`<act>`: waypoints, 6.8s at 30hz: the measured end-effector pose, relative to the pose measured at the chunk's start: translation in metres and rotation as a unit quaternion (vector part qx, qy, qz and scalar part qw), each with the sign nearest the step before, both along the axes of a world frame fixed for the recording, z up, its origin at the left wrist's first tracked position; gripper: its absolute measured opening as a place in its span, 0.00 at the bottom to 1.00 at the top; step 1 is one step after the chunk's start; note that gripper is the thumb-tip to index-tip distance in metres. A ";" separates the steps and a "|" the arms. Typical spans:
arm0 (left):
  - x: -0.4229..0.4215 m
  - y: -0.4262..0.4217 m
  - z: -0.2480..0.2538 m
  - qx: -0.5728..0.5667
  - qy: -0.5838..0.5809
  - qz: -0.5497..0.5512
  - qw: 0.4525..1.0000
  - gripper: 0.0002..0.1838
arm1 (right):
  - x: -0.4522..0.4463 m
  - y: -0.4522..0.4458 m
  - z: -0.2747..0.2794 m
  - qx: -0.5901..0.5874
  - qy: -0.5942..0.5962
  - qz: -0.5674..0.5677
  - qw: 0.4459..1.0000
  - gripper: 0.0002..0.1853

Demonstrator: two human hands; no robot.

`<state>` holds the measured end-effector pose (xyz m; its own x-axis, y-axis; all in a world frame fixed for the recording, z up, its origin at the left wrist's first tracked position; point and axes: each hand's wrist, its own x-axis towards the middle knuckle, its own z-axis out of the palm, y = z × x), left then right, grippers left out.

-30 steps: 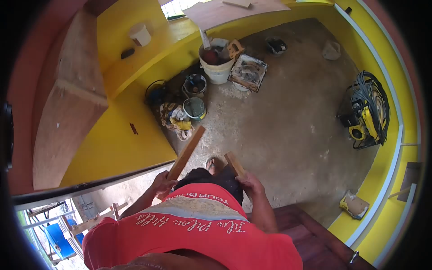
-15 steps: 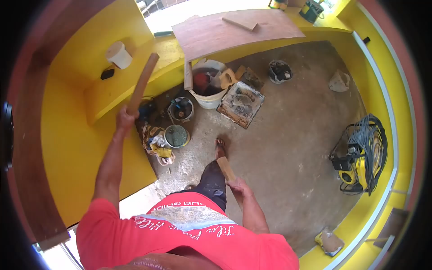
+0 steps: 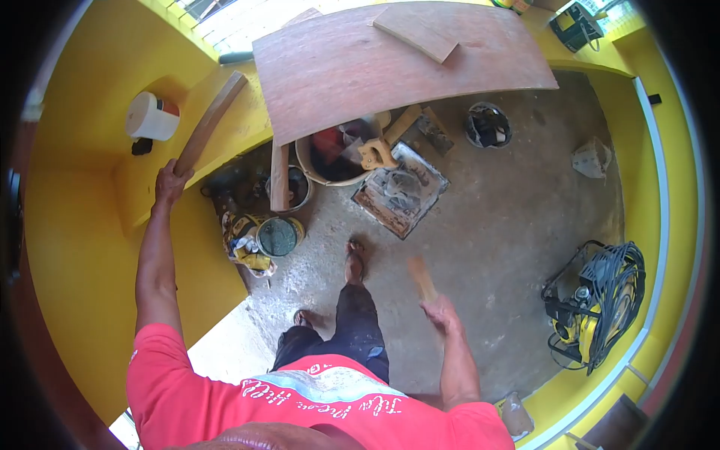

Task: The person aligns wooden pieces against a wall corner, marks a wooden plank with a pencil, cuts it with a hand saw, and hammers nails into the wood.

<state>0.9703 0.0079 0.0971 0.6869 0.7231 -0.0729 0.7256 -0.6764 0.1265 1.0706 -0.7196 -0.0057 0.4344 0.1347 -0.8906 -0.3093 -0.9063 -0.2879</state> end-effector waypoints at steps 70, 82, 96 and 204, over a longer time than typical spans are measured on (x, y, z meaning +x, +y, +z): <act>-0.470 -0.587 -0.010 -0.637 -0.116 0.448 0.616 0.17 | -0.209 0.118 0.069 0.240 -0.043 0.610 0.754 0.18; -0.481 -0.579 0.003 -0.698 -0.084 0.398 0.589 0.15 | -0.209 0.163 0.113 -0.019 0.181 0.670 0.719 0.23; -0.422 -0.581 -0.066 -0.717 -0.110 0.501 0.471 0.14 | -0.129 0.337 -0.053 0.259 -0.076 0.654 0.707 0.28; -0.490 -0.287 -0.489 -0.317 0.357 0.123 0.870 0.31 | -0.045 -0.075 -0.493 0.052 0.051 -0.423 0.903 0.18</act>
